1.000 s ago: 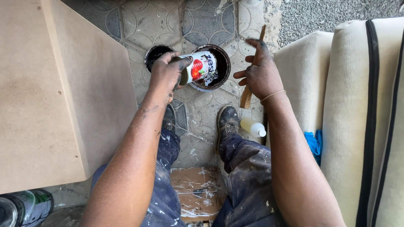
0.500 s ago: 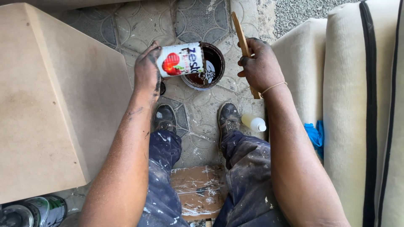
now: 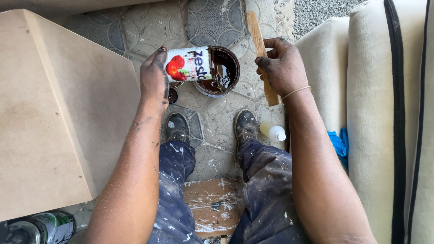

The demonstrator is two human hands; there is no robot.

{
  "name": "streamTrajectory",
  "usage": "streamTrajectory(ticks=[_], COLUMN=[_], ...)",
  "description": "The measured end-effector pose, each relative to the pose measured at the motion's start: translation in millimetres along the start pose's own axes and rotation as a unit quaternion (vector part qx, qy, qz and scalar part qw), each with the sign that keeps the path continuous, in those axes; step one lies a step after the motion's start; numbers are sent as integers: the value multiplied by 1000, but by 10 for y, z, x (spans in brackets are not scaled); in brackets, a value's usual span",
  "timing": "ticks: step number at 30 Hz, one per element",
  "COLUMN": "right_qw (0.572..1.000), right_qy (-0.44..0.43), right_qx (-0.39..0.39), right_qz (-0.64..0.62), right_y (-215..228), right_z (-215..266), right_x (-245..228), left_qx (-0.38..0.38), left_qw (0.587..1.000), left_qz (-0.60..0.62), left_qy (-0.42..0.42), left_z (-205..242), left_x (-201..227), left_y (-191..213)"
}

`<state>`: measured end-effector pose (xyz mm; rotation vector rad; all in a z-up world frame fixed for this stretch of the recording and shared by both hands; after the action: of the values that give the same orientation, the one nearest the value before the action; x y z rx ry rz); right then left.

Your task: Mixing wood stain by pouring liquid from a small can into a larger container and stirring with a wooden stick.

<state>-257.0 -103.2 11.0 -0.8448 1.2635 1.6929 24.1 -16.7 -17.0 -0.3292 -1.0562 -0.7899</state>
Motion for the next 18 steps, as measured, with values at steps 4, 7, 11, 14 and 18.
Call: streamTrajectory(ticks=[4, 7, 11, 14, 18], right_qw=[999, 996, 973, 965, 970], right_qy=[-46, -83, -173, -185, -186], right_qx=[4, -5, -24, -44, -58], right_qz=[-25, -29, -150, -178, -143], right_y=[12, 19, 32, 33, 5], right_z=[52, 69, 93, 100, 100], right_x=[-103, -176, -217, -238, -221], left_qx=[-30, -50, -47, -47, -47], left_qw=[993, 980, 981, 978, 974], left_qz=[-56, -99, -110, -114, -134], left_qy=[-104, -164, -156, -169, -175], left_z=[-57, -37, -5, -7, 25], left_x=[-141, -126, -102, -107, -77], left_y=[-29, -56, -80, -92, -91])
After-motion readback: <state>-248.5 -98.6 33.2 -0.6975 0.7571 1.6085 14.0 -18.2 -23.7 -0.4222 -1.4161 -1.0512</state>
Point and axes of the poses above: each hand's wrist, its own z-axis away from the middle knuckle, its own y-axis out of the back of the hand, x = y × z, the point moved 1 cm from there along -z, towards the middle knuckle, and after that the axes turned 11 degrees about x, right-handed, at the moved point
